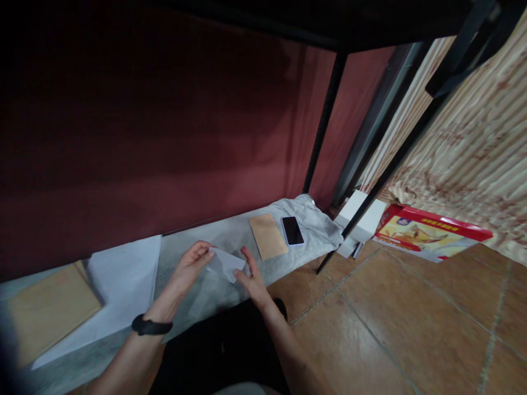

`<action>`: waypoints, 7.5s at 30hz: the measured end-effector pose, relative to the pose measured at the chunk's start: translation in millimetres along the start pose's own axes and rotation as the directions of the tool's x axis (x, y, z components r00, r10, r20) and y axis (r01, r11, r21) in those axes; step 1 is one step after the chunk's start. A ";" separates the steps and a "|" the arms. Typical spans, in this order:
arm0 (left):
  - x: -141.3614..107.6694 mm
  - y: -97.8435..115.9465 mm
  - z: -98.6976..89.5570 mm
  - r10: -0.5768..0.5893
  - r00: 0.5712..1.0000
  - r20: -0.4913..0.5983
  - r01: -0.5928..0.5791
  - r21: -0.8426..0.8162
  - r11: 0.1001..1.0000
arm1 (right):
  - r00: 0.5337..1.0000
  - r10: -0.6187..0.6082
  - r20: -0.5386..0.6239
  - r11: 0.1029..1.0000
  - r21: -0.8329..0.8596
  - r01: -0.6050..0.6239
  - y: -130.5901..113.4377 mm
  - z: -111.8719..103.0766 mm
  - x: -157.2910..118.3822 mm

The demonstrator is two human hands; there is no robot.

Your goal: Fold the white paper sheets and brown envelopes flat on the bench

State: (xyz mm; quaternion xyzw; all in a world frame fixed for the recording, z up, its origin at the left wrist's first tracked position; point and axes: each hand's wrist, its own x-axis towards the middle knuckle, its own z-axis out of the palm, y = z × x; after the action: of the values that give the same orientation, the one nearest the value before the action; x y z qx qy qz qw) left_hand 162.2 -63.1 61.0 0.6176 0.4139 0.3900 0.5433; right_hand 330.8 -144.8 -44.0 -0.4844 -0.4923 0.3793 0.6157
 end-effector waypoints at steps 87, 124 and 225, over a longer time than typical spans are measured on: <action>-48.1 -155.9 18.8 0.211 0.976 -0.047 0.005 0.980 0.198 | 0.948 -0.123 0.294 0.232 -0.920 0.315 57.6 22.6 2.6; -49.2 -156.4 7.7 0.214 0.977 -0.011 -0.042 0.969 0.243 | 0.947 -0.086 0.309 0.237 -0.917 0.321 49.2 21.0 -15.4; -47.9 -141.6 10.6 0.109 0.994 -0.020 -0.008 0.967 0.253 | 0.943 -0.084 0.323 0.242 -0.911 0.334 61.3 35.5 8.3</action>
State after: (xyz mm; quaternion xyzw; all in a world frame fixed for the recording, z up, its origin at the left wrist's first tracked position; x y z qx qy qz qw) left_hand 142.8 -102.1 -82.3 0.8189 0.5645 0.1015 0.0210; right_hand 298.7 -114.2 -99.8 -0.6430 -0.7413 -0.0314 0.1896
